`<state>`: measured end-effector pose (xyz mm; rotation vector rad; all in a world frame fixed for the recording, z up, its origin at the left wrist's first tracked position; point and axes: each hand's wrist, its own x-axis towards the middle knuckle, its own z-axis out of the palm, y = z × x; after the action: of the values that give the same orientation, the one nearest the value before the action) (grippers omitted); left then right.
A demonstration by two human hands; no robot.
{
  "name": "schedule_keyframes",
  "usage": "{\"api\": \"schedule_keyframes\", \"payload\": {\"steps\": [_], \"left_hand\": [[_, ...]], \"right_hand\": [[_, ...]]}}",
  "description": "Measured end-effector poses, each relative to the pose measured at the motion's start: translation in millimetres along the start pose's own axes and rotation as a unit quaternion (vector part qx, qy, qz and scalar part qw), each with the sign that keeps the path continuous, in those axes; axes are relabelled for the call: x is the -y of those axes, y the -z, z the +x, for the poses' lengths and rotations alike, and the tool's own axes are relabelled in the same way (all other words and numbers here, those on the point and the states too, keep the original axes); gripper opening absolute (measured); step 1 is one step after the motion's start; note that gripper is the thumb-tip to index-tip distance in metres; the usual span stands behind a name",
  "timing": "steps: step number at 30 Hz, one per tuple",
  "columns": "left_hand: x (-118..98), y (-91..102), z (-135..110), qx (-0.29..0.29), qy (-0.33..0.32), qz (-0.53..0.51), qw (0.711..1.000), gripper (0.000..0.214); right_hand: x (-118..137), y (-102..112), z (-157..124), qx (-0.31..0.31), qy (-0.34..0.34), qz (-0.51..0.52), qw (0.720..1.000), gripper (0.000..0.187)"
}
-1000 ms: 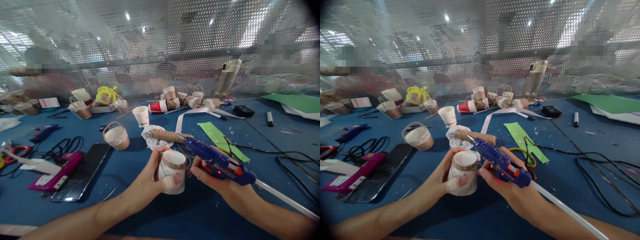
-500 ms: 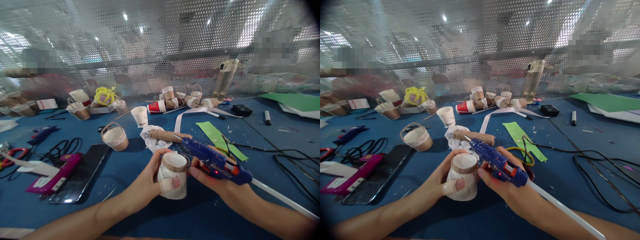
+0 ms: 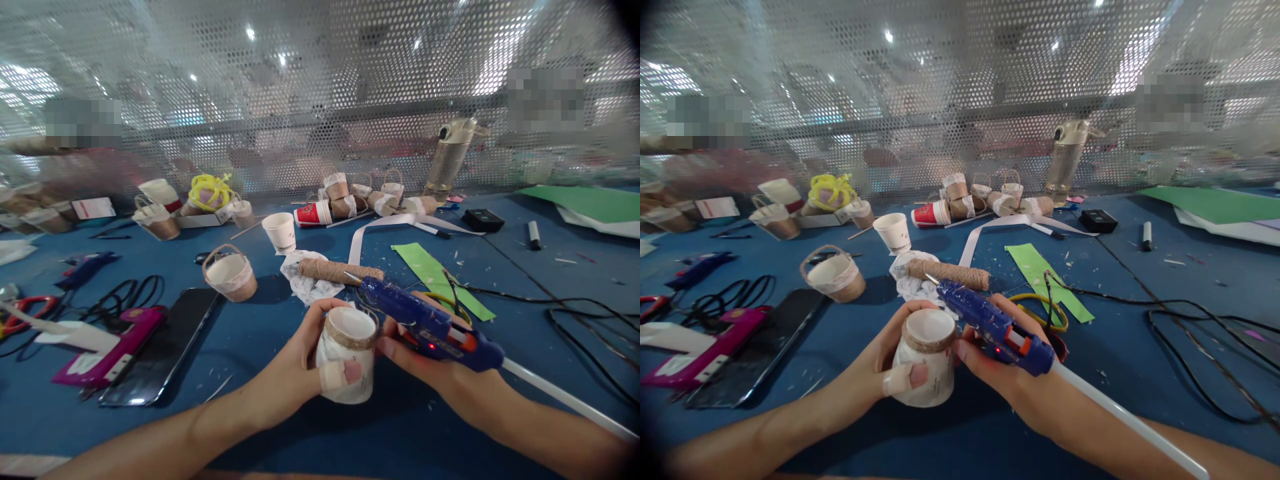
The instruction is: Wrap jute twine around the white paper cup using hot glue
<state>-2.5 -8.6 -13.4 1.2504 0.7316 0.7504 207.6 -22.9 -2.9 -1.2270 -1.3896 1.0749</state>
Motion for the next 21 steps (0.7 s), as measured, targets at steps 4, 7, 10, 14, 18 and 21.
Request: {"api": "schedule_keyframes", "payload": {"steps": [4,7,10,14,18,21], "left_hand": [[0.9,1.5,-0.5,0.013,0.001,-0.011,1.0,0.053],[0.3,1.0,-0.9,0.017,0.005,-0.024,1.0,0.054],[0.1,-0.6,-1.6,0.022,0.015,-0.025,0.999,0.052],[1.5,-2.5,-1.5,0.019,0.028,-0.011,0.999,0.052],[1.4,-1.6,1.4,-0.019,0.036,-0.018,0.999,0.057],[0.0,0.2,3.0,-0.036,0.03,-0.054,0.997,0.057]], "right_hand": [[0.6,1.3,-0.2,0.004,-0.001,-0.001,1.0,0.02],[2.0,0.8,0.4,0.005,-0.005,0.019,1.0,0.019],[1.1,-1.0,0.2,-0.01,-0.01,0.03,0.999,0.021],[-2.1,-3.2,0.0,-0.052,-0.023,0.015,0.998,0.028],[-0.9,-3.7,0.5,-0.046,-0.02,0.005,0.999,0.023],[1.4,-3.4,0.4,-0.028,-0.005,-0.01,1.0,0.016]]}}
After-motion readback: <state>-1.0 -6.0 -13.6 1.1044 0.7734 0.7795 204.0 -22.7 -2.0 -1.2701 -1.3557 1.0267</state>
